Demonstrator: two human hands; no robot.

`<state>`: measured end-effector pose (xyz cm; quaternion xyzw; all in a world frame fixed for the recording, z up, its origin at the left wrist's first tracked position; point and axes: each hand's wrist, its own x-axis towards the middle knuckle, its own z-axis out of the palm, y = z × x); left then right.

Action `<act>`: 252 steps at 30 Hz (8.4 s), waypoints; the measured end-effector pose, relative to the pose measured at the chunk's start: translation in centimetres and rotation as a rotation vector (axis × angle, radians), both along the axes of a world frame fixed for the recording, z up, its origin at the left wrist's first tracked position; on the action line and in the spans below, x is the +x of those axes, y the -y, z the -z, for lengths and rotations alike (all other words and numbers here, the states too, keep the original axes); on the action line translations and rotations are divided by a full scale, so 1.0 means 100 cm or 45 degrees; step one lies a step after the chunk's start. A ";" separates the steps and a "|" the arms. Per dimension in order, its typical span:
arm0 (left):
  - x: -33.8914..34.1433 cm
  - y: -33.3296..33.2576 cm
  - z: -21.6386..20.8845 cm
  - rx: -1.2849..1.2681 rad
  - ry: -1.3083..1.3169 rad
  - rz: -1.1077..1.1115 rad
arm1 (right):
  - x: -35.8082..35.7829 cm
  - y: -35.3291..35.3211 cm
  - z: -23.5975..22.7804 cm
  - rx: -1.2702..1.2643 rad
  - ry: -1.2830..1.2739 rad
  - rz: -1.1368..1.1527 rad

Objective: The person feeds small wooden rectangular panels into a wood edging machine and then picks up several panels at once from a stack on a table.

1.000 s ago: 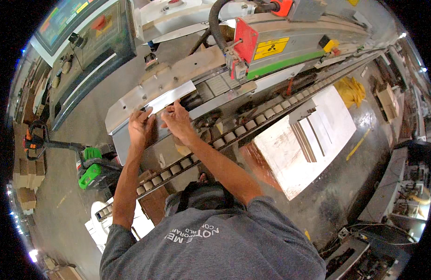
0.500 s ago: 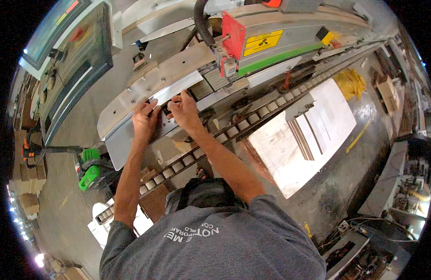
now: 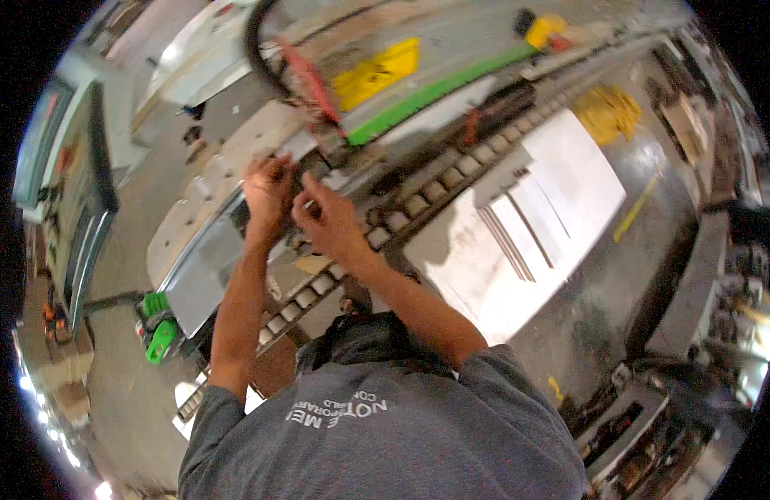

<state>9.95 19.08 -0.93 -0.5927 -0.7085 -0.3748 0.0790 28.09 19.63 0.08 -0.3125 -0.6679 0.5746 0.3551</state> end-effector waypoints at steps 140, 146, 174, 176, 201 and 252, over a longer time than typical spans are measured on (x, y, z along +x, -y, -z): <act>-0.017 0.184 -0.034 -0.146 0.101 -0.053 | -0.040 0.072 -0.004 -0.804 -0.442 -0.085; -0.076 0.179 -0.023 -0.016 -0.061 -0.074 | -0.099 0.098 0.012 -0.775 -0.371 -0.228; -0.077 0.141 -0.011 -0.013 0.108 -0.098 | -0.116 0.044 0.013 -0.333 -0.230 -0.078; -0.068 0.129 -0.011 -0.036 0.120 -0.114 | -0.108 0.030 0.013 -0.289 -0.220 -0.062; 0.019 0.024 -0.011 0.066 0.024 0.014 | 0.229 -0.025 0.029 0.383 1.021 0.612; -0.106 0.210 -0.021 -0.111 -0.039 -0.238 | -0.139 0.111 0.010 -0.685 -0.364 -0.236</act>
